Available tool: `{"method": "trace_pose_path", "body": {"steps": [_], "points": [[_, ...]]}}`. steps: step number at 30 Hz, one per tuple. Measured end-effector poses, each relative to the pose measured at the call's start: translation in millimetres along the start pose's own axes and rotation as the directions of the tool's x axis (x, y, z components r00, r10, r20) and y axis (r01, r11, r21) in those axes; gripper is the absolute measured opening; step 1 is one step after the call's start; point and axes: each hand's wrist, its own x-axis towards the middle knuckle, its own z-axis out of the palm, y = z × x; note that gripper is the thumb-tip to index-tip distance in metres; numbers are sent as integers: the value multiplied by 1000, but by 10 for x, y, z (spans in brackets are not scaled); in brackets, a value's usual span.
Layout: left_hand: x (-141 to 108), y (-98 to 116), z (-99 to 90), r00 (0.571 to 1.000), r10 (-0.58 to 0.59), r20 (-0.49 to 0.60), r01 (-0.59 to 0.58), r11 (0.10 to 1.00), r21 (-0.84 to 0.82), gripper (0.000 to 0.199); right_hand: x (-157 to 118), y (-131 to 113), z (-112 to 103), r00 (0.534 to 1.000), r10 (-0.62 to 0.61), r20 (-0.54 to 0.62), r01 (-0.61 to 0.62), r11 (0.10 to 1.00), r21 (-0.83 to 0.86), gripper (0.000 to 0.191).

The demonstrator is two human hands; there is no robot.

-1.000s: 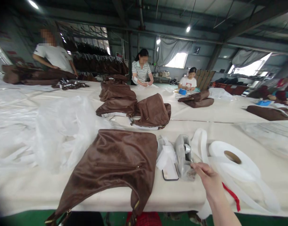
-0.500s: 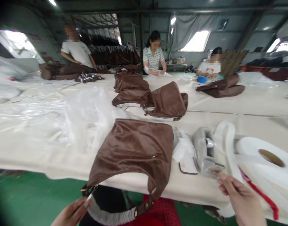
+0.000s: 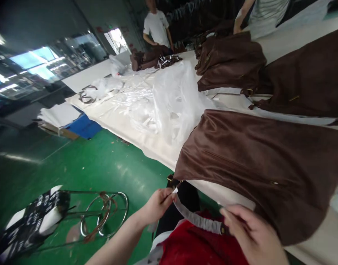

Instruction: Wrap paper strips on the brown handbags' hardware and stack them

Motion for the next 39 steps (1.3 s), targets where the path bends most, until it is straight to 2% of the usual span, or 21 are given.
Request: {"method": "trace_pose_path", "body": {"steps": [1,3,6,10,16,19,21,24,26,29,31,32,35,39], "points": [[-9,-12,9,1000,7,-5,-7,1000,1,40,13,-140,141,990,-4,141,-1,999,37,32],[-19,-36,21,1000,18,-9,-18,1000,-3,38,82,-395,452,920,-10,391,-31,995,99,33],[-23,-63,20,999,34,3,-34,999,-23,35,239,-573,858,842,-28,539,-63,987,150,32],[-19,-98,7,999,49,22,-48,997,-58,34,410,-444,1103,813,3,583,-119,980,160,31],[-9,-123,-13,998,56,39,-49,988,-144,35,508,-235,1228,824,57,564,-134,986,97,36],[19,-117,-2,998,46,48,-32,964,-264,38,537,-185,1251,827,40,560,-106,991,86,39],[50,-127,27,999,-19,41,34,925,-378,44,551,-155,1229,816,36,576,-103,991,82,38],[89,-164,69,977,-191,99,212,782,-586,48,561,-116,1171,763,41,645,-156,980,123,34],[96,-188,77,936,-263,234,349,611,-710,43,562,-96,1153,731,29,682,-188,969,161,33],[82,-207,72,843,-233,484,537,333,-775,29,572,-70,1187,738,1,675,-150,975,162,35],[67,-210,78,792,-161,588,610,185,-771,22,591,-67,1229,764,-44,643,-72,986,152,35],[61,-211,85,780,-130,612,625,130,-770,21,604,-73,1246,776,-77,626,-27,988,154,33],[49,-215,109,790,-71,609,612,35,-790,22,651,-116,1270,776,-160,610,65,982,175,31],[41,-213,114,823,-54,565,566,13,-824,24,710,-164,1285,762,-121,636,15,986,169,34]]}}
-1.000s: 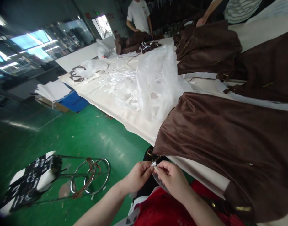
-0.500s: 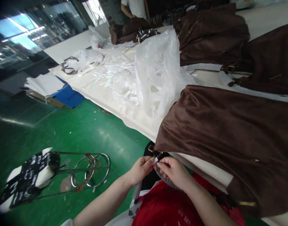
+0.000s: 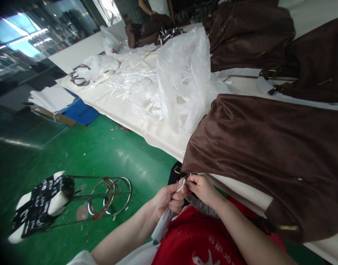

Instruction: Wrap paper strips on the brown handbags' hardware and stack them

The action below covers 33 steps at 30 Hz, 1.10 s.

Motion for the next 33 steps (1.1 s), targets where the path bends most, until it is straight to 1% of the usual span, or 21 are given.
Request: {"method": "trace_pose_path", "body": {"steps": [3,6,7,8,9,10,11,12,13,14,15,16,17,18,20,23,25,27,29,30,33], "points": [[3,-27,28,999,32,-36,-30,998,55,25,63,36,10,998,63,4,-63,998,0,33],[36,-88,75,991,76,-113,-48,973,227,32,110,94,9,995,79,-58,-82,995,-54,28],[49,-108,90,981,132,-145,-79,943,324,37,110,108,-2,993,78,-86,-86,992,-97,26],[61,-122,101,959,225,-172,-127,886,446,42,97,116,-19,991,80,-106,-94,986,-140,24],[67,-130,108,921,346,-180,-179,784,594,46,72,120,-40,989,92,-118,-112,979,-171,24],[67,-132,109,864,479,-157,-210,624,753,48,37,118,-63,985,116,-128,-138,974,-181,24],[61,-129,105,797,596,-100,-195,410,891,47,-6,112,-82,980,145,-139,-168,972,-167,24],[48,-123,97,736,676,-19,-130,169,977,45,-53,101,-97,973,176,-148,-195,972,-129,26],[31,-117,85,698,712,69,-29,-67,997,40,-100,81,-103,965,206,-160,-220,973,-75,29],[13,-114,73,687,713,143,82,-271,959,35,-144,53,-99,957,231,-174,-238,971,-20,33],[-5,-114,61,694,693,194,181,-430,885,32,-181,14,-87,952,246,-181,-246,969,22,39],[-19,-119,52,711,667,224,259,-544,798,31,-211,-36,-67,950,254,-181,-250,967,44,44],[-30,-128,46,730,642,236,316,-622,716,33,-232,-95,-43,950,256,-179,-254,967,39,50],[-35,-141,44,747,622,235,357,-674,647,36,-245,-162,-17,950,253,-185,-257,966,2,54],[-34,-170,49,772,598,215,404,-723,560,40,-251,-297,30,950,214,-226,-252,955,-155,59],[-19,-210,59,792,583,182,424,-740,522,38,-240,-427,68,949,52,-310,-190,881,-432,53],[-12,-227,51,787,590,181,425,-731,534,39,-243,-428,75,950,-21,-312,-144,857,-495,44],[-10,-232,30,771,602,207,396,-708,584,43,-261,-363,81,956,-19,-292,-118,890,-441,36],[-11,-223,5,742,632,224,340,-643,687,40,-285,-262,96,963,25,-268,-115,939,-324,32],[-12,-214,-4,720,661,212,314,-583,749,34,-295,-207,108,965,48,-259,-117,959,-259,31],[-7,-170,-5,662,740,121,248,-369,896,21,-302,-63,158,962,111,-251,-133,989,-70,28]]}}
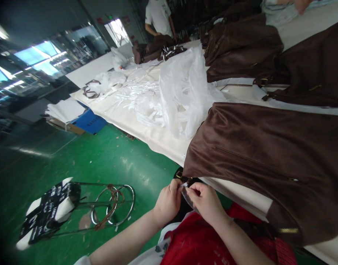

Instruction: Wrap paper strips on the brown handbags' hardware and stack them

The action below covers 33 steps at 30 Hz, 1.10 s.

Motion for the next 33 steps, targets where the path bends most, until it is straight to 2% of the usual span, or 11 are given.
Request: {"method": "trace_pose_path", "body": {"steps": [4,7,9,12,14,17,22,26,30,33], "points": [[82,35,-42,999,-43,-7,40,963,-267,14,28,117,79,998,55,-37,-47,984,172,27],[140,69,-54,993,-119,9,109,875,-471,14,46,174,122,994,97,-55,-78,956,282,29],[160,85,-56,978,-187,93,203,738,-644,20,52,206,145,993,110,-52,-86,935,343,31],[157,94,-86,910,-214,356,413,377,-829,32,57,244,168,994,99,-39,-76,919,388,36],[144,85,-131,854,-162,495,519,180,-836,40,58,256,170,997,80,-25,-64,917,394,37],[131,50,-202,805,-55,591,593,44,-804,41,57,243,153,999,45,2,-42,920,389,38],[134,-25,-214,755,64,653,655,-34,-755,30,70,197,117,1000,7,22,-15,919,394,38],[136,-65,-182,724,137,676,689,-96,-718,24,94,177,105,998,27,61,-53,881,470,40],[132,-61,-153,667,222,711,745,-185,-640,18,79,112,113,991,66,116,-122,793,597,37],[119,-29,-90,632,224,742,774,-227,-591,12,57,69,154,985,36,169,-147,687,711,35]]}}
